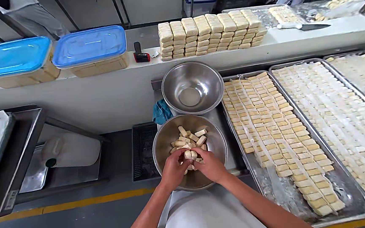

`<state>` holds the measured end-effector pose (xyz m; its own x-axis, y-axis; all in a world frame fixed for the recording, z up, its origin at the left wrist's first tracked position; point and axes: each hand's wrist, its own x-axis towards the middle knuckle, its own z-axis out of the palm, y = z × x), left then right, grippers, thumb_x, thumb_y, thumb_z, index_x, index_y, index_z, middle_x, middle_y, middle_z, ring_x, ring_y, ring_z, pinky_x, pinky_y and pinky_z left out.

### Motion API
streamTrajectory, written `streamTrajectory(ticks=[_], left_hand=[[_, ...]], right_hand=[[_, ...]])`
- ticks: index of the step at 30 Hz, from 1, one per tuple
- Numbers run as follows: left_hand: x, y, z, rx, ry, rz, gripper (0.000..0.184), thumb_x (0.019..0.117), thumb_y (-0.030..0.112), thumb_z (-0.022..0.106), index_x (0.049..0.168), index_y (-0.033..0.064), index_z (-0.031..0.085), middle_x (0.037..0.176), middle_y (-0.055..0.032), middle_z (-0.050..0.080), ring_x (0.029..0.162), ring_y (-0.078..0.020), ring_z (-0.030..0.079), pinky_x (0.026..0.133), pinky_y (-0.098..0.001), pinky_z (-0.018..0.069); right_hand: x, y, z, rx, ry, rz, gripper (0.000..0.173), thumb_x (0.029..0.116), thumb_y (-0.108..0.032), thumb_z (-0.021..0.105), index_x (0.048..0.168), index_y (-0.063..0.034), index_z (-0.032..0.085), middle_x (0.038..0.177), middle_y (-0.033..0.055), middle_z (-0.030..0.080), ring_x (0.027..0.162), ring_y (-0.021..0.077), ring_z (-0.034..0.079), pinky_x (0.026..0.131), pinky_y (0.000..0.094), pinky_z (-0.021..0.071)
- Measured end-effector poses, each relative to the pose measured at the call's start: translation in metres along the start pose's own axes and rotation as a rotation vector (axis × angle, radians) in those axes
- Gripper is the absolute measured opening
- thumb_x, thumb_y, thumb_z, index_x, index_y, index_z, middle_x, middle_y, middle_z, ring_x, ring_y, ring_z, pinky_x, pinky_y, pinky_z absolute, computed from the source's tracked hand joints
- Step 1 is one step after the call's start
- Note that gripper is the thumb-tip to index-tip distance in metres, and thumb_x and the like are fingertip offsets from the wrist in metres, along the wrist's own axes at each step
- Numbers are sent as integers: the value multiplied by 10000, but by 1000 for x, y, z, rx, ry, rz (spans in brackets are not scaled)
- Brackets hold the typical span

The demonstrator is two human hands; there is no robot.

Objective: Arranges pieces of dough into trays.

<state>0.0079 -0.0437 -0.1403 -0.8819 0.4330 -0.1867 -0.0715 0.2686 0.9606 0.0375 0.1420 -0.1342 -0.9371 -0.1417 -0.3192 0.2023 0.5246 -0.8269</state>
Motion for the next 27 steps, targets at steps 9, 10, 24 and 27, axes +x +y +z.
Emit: streamTrajectory(ticks=[9,10,24,27], left_hand=[[10,30,9,113,176,-26,341,885,216,740,1149,39,618,1027,-92,666,919,-180,675,836,-371,588],[9,39,8,43,112,-52,319,894,199,715,1155,46,614,1040,-82,679,936,-171,683,849,-368,589],[-4,46,-25,187,324,-23,463,920,243,721,1341,93,601,1339,-120,581,1143,-234,636,895,-424,590],[5,24,-4,-20,97,-129,529,1004,304,617,1447,30,523,1400,-155,594,1274,-243,599,1078,-441,511]], right_hand=[[-3,12,-20,-77,238,-35,624,844,-416,816,1304,-60,589,1186,131,658,1112,264,646,958,475,549],[-2,11,-21,-73,164,-53,711,829,-406,830,1393,-75,551,1306,146,608,1216,283,596,1016,488,520],[16,33,-43,538,101,164,431,943,-110,669,1363,-83,579,1242,139,653,1035,239,675,861,417,586],[9,9,-40,773,56,90,376,1038,-136,546,1411,-89,566,1299,111,654,1126,219,663,969,399,561]])
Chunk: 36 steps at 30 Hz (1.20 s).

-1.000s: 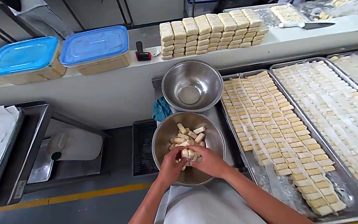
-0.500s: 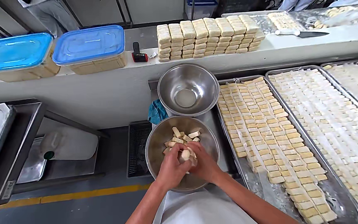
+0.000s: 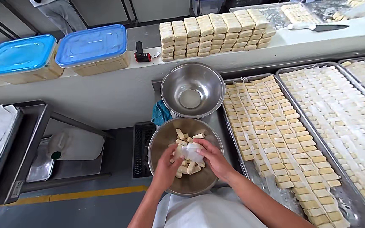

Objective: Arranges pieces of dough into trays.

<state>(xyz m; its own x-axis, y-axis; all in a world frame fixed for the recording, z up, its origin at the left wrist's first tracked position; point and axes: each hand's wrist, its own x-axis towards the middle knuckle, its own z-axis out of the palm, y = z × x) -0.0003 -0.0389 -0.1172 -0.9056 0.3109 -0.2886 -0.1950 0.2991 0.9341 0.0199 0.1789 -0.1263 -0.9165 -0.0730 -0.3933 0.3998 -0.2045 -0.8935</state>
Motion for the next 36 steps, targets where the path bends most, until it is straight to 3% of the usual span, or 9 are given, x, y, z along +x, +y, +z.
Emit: streamTrajectory(ticks=[4,7,15,18,23,25,27,30,36], left_hand=[[3,1,28,-193,-60,-36,351,1047,206,554,1304,-29,607,1090,-116,732,1020,-167,711,948,-343,581],[3,0,30,-283,-7,-40,329,1014,109,600,1302,-48,599,1090,-141,734,984,-203,730,907,-360,612],[1,-1,23,154,163,34,348,972,279,683,1223,41,638,1005,-71,704,873,-151,700,808,-337,600],[7,-5,8,225,188,10,350,995,282,664,1236,30,627,976,-84,705,858,-171,702,806,-370,600],[10,-5,-1,209,112,48,348,1057,284,549,1336,85,611,810,-37,676,663,-128,651,661,-324,580],[10,-3,5,173,60,76,363,1053,293,555,1351,94,609,820,-33,681,681,-122,654,679,-320,581],[11,-2,11,148,16,127,384,1066,314,519,1367,95,610,898,-43,712,769,-132,692,756,-338,606],[9,1,13,123,-29,155,452,1081,311,424,1450,86,554,1108,-92,714,945,-164,702,883,-381,587],[2,8,16,200,-48,138,425,984,213,612,1401,126,611,1318,-85,648,1134,-174,669,962,-370,579]], right_hand=[[-1,1,14,-172,-21,-98,407,1036,-145,549,1441,-105,562,1302,85,665,1167,174,651,1005,373,545],[-3,3,10,-378,-39,-161,430,1012,-157,599,1439,-113,582,1348,66,651,1195,152,647,1022,353,552],[-14,11,16,-754,148,-411,332,984,-249,674,1282,-101,660,1157,80,654,1038,175,660,911,367,581],[-16,5,14,-808,169,-364,349,986,-259,668,1299,-105,651,1176,93,645,1041,191,656,901,376,578],[-15,-3,4,-872,73,-175,488,941,-186,640,1423,-149,575,1467,101,505,1373,264,476,1108,490,445],[-18,-5,9,-796,-29,-198,547,959,-305,666,1476,-183,534,1488,61,507,1363,193,505,1105,428,476],[-19,-7,16,-734,-93,-216,559,989,-342,656,1508,-187,519,1359,72,617,1166,154,644,1002,357,549],[-13,-6,16,-716,-26,-258,472,993,-304,675,1427,-137,592,1142,72,714,977,143,715,898,332,602],[-11,-9,14,-828,22,-209,302,1036,-272,579,1242,-81,688,1027,57,738,932,136,722,885,340,596]])
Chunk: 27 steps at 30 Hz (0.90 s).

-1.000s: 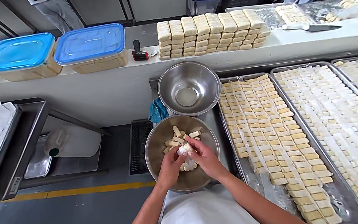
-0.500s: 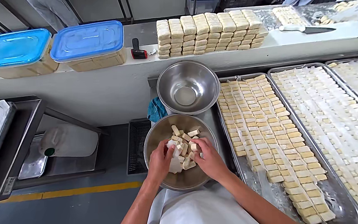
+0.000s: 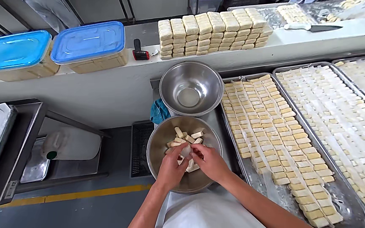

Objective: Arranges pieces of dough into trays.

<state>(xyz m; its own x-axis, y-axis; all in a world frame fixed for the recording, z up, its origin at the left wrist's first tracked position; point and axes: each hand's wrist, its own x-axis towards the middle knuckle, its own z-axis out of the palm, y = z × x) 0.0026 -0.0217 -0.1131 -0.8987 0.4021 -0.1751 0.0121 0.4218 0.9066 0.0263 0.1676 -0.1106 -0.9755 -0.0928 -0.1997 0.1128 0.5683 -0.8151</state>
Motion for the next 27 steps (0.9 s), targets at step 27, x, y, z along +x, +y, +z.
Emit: streamTrajectory(ticks=[27], left_hand=[[-9,-32,-25,61,-35,-185,410,982,42,537,1379,106,613,1358,-65,643,1244,-174,620,1049,-419,523]], right_hand=[[5,17,37,-416,-863,-210,244,1042,-161,543,1170,-72,731,1150,203,695,1104,407,653,937,625,494]])
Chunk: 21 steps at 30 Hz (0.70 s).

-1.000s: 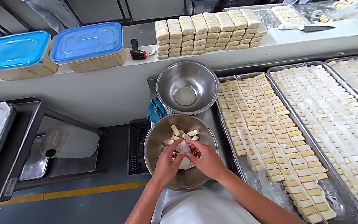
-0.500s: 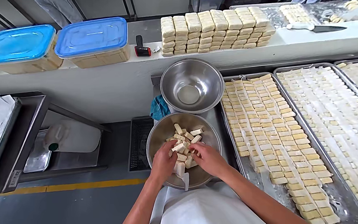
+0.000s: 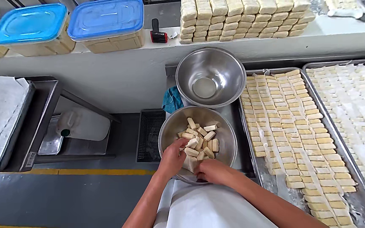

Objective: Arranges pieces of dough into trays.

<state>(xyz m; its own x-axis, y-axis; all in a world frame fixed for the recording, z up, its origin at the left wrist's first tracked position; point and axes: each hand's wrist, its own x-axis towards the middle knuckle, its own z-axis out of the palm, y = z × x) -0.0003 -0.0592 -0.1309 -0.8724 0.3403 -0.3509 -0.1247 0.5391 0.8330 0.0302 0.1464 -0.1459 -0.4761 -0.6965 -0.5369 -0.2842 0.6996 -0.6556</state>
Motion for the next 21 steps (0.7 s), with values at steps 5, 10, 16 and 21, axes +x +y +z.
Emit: streamTrajectory(ticks=[5,10,16,21], left_hand=[[-2,10,-2,-85,-305,80,591,878,77,685,1453,112,552,1393,-79,619,1287,-180,586,1098,-431,484],[8,18,22,-10,-152,140,360,941,241,710,1246,53,685,1191,-125,696,1140,-234,658,1021,-478,521],[27,4,34,194,-4,116,340,970,112,646,1307,80,670,1348,-132,638,1261,-282,603,1074,-504,485],[9,-4,22,-456,-27,147,538,1022,325,562,1473,39,500,1434,-106,589,1310,-215,579,1084,-434,504]], right_hand=[[-19,-4,-13,673,570,26,229,1030,-190,577,1120,-25,708,1000,72,722,898,140,692,842,325,578],[-42,-23,-41,935,786,-153,135,1010,-99,569,1050,-66,693,914,30,730,804,122,700,764,274,603],[-91,-47,-78,848,1169,-484,162,1045,-235,552,1093,-192,701,1009,-11,708,831,102,696,732,274,619],[-93,-55,-80,704,1326,-499,113,1012,-311,628,1077,-264,707,1092,-77,699,980,78,674,831,279,598]])
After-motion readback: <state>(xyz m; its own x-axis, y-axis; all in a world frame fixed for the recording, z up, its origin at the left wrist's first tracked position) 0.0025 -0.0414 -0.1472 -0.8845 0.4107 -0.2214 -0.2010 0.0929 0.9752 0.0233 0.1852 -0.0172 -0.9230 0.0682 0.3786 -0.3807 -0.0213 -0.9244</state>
